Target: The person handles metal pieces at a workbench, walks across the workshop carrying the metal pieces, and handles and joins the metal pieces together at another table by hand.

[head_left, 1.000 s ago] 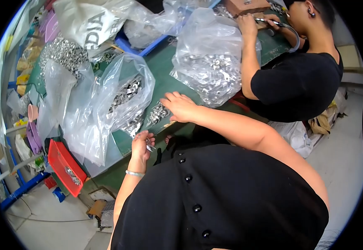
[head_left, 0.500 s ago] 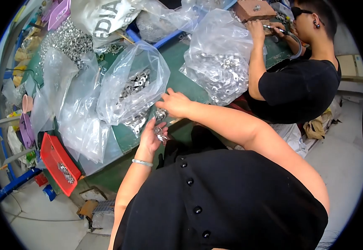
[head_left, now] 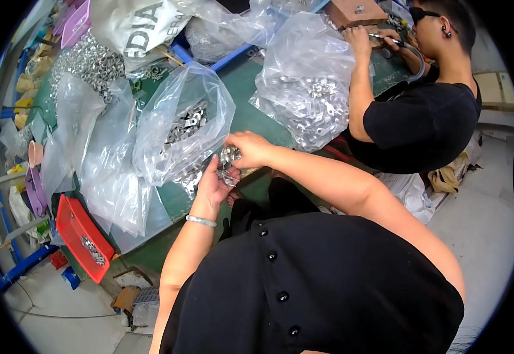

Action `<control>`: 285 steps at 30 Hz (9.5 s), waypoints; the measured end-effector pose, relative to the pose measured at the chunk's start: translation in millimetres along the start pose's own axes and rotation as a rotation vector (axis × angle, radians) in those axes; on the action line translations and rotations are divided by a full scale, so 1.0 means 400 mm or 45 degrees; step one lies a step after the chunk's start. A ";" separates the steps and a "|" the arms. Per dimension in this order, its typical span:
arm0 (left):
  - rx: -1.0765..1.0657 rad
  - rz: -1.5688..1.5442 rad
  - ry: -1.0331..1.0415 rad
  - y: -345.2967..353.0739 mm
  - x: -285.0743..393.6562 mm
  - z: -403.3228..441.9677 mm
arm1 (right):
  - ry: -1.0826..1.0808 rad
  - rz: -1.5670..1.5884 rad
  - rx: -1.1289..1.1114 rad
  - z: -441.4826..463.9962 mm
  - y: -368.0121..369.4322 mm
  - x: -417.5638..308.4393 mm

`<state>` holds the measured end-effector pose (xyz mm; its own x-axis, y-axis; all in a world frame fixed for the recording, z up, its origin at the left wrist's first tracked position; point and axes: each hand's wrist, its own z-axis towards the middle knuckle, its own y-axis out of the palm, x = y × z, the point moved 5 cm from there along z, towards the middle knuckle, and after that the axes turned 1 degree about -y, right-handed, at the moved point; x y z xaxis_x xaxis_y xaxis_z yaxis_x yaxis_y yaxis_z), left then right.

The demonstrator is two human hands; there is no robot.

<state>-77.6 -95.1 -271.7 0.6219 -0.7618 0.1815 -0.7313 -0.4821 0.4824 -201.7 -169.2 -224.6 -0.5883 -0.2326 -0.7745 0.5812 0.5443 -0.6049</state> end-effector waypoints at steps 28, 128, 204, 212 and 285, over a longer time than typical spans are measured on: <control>-0.619 -0.241 0.167 0.204 0.003 -0.061 | -0.303 0.503 0.128 -0.179 -0.222 -0.182; -0.889 -0.114 0.341 0.287 0.059 -0.471 | 0.410 0.502 1.062 -0.373 -0.334 0.076; -0.550 -0.399 0.523 0.206 -0.036 -0.455 | 0.826 -0.419 0.173 -0.294 -0.397 0.189; -0.641 -0.412 0.607 0.112 -0.032 -0.517 | 0.768 -0.566 0.341 -0.303 -0.378 0.138; -0.340 -0.876 1.700 -2.723 1.446 -1.710 | -1.384 -1.257 0.105 1.344 1.704 -2.531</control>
<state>1270.2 285.5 -105.9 0.7066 0.5764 0.4105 -0.2245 -0.3675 0.9025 1092.1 4.0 47.7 -0.0762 -0.9732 0.2170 0.2556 -0.2294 -0.9392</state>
